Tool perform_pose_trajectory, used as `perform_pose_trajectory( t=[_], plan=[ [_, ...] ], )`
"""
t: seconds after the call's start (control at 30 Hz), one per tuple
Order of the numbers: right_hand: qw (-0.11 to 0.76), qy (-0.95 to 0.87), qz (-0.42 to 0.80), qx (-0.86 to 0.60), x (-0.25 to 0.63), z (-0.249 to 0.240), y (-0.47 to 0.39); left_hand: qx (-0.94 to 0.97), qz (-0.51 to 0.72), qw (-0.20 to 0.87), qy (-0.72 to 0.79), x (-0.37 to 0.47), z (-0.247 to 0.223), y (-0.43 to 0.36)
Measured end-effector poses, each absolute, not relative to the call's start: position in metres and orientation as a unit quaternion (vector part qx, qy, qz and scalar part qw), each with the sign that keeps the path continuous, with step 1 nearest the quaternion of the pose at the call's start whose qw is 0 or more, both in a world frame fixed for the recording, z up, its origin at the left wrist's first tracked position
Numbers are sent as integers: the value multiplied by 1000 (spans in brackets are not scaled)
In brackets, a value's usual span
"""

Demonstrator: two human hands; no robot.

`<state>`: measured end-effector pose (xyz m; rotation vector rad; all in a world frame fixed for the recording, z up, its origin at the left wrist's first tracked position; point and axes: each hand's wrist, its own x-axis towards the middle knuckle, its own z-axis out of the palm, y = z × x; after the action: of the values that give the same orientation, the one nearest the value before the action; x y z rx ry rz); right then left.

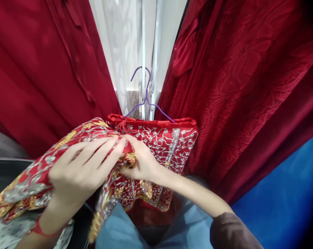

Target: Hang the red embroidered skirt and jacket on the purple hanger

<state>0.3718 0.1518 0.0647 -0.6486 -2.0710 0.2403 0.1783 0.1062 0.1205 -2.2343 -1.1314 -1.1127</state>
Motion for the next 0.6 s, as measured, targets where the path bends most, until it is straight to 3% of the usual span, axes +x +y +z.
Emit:
perform_pose_trajectory(
  t=[0.13, 0.3, 0.4, 0.5, 0.6],
  plan=[
    [528, -738, 182, -378, 397, 57, 171, -806, -387, 167, -417, 197, 121, 117],
    [607, -635, 244, -410, 447, 48, 196, -773, -354, 165, -501, 166, 95, 121],
    [635, -566, 275, -448, 469, 42, 198, -750, -239, 141, -601, 149, 84, 137],
    [645, -535, 286, -464, 479, 38, 191, -707, -99, 38, -699, 142, 80, 162],
    [617, -583, 290, -442, 480, 37, 181, -709, -7, -59, -703, 132, 79, 189]
  ],
)
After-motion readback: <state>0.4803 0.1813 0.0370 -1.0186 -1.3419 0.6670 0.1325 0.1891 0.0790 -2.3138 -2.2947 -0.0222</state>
